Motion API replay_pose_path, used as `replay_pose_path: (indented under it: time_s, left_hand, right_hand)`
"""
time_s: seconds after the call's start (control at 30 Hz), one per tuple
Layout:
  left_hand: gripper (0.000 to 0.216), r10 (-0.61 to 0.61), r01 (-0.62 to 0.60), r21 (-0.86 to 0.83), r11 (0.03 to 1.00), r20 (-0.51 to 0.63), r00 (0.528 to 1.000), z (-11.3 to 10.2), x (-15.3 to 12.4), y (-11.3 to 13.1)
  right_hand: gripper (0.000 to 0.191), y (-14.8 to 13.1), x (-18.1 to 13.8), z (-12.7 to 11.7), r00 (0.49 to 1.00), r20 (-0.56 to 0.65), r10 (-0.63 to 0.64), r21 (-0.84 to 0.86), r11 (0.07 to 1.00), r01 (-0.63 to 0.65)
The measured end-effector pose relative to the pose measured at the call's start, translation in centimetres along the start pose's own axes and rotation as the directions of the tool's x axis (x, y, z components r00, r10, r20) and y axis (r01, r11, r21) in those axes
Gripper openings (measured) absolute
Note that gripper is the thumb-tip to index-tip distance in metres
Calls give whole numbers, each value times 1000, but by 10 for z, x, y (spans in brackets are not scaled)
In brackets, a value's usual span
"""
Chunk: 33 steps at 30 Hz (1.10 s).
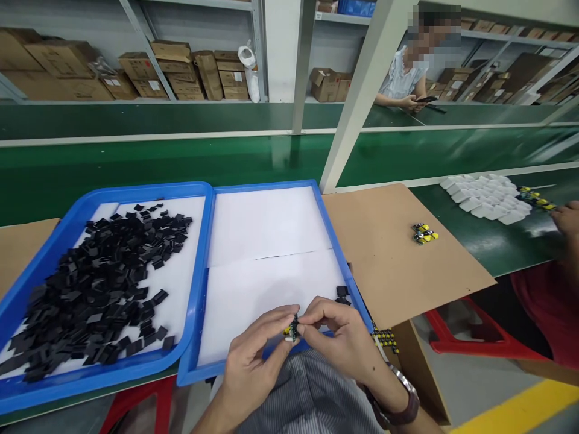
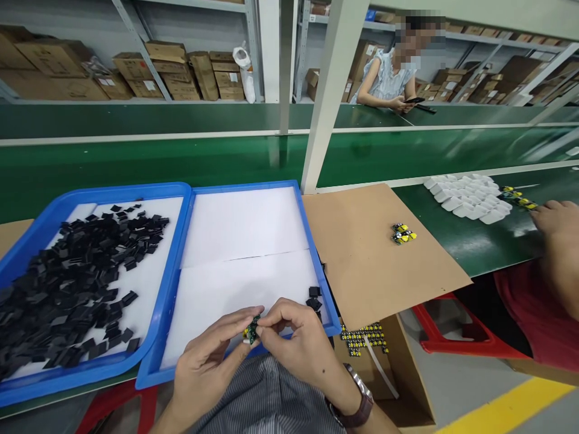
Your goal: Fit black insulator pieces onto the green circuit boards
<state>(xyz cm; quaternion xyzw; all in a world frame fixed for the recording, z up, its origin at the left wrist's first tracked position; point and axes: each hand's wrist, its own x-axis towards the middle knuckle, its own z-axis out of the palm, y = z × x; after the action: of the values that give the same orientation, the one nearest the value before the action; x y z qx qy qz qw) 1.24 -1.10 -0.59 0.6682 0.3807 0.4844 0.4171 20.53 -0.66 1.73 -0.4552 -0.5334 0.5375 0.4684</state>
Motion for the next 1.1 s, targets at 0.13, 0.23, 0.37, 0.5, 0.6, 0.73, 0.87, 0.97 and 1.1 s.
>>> replay_pose_path:
  time_s: [0.13,0.23,0.37,0.5,0.6,0.73,0.87,0.97,1.1]
  left_hand:
    - [50,54,-56,46,997,30,998,-1,2,-1]
    - [50,68,-70,64,995,38,997,-1,2,-2]
    - [47,-42,48,85,995,-75,996,1,1,-1]
    - [46,-36,73,198,977,-183,982,5,2,2]
    - [49,20,30,251,968,-195,981,8,2,3]
    - [53,80,-20,270,963,-211,974,12,3,5]
    - [53,110,-53,262,964,-207,972,13,2,5]
    - [51,105,-45,265,963,-215,971,11,2,3]
    - [50,126,-66,271,960,-210,970,9,2,1]
  right_hand:
    - [11,2,4,-1,998,22,-53,-45,998,54]
    - [10,6,7,2,999,30,-24,-13,1000,25]
    - [12,14,5,10,999,-21,44,175,984,-40]
    - [29,19,-6,16,996,-75,-52,101,993,59]
    - [33,25,-11,18,996,-59,-67,133,988,75]
    - [29,29,-11,18,995,-65,-71,175,981,81]
    - [26,25,-8,16,997,-27,-69,169,983,73]
    - [24,21,-7,16,997,-18,-73,111,991,75]
    - [22,17,-5,17,992,2,-124,-5,992,124]
